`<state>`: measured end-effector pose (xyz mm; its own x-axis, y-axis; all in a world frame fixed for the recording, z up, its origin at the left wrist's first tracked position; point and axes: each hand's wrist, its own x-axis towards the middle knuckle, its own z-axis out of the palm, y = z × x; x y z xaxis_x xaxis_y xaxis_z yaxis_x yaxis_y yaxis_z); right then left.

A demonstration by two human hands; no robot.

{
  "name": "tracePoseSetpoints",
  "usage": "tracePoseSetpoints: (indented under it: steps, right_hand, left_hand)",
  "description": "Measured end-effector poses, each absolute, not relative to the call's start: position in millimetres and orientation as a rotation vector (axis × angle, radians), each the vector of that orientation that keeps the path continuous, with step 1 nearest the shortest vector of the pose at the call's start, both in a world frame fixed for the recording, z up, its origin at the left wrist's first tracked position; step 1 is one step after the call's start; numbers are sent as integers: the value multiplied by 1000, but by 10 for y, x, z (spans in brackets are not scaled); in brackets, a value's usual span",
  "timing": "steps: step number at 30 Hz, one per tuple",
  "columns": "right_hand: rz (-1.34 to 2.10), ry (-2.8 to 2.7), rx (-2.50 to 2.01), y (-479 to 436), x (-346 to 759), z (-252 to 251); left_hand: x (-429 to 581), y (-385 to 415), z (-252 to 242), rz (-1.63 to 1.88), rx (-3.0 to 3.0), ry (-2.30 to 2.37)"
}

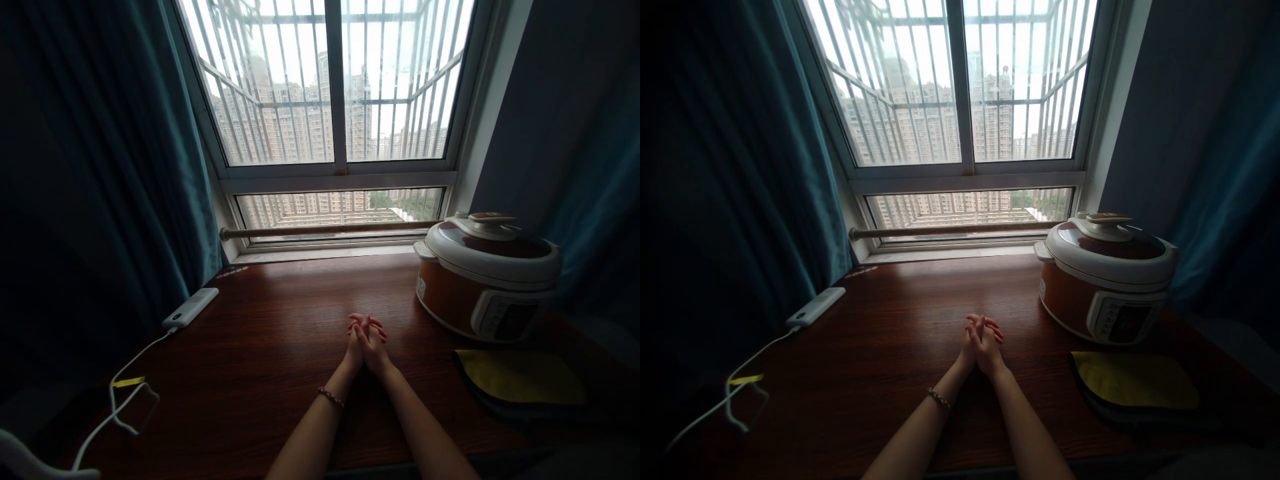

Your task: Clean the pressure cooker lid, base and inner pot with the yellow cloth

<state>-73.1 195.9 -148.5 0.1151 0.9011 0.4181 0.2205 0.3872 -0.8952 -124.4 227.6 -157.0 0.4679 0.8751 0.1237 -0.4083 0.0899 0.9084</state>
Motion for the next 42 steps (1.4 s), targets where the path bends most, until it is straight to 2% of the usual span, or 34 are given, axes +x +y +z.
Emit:
tracePoseSetpoints:
  steps: [23, 29, 32, 38, 42]
  right_hand:
    - [671, -1403, -1094, 1949, -720, -1455]
    - [548, -1487, -1117, 1924, -729, -1457]
    - [278, -1466, -1319, 1883, -639, -1348]
    - [-784, -1499, -1602, 1697, 78, -679]
    - [-1120, -1463, -1675, 1603, 672, -175]
  left_hand:
    - [-1257, 2246, -1510, 1031, 1134, 549]
    - [-1286, 2194, -1486, 1070, 1176, 542]
    - [-1308, 2213, -1502, 1216, 1169, 644]
    - [-1327, 2234, -1504, 1368, 1388, 961]
    - [-1305, 2193, -1480, 1354, 1545, 940]
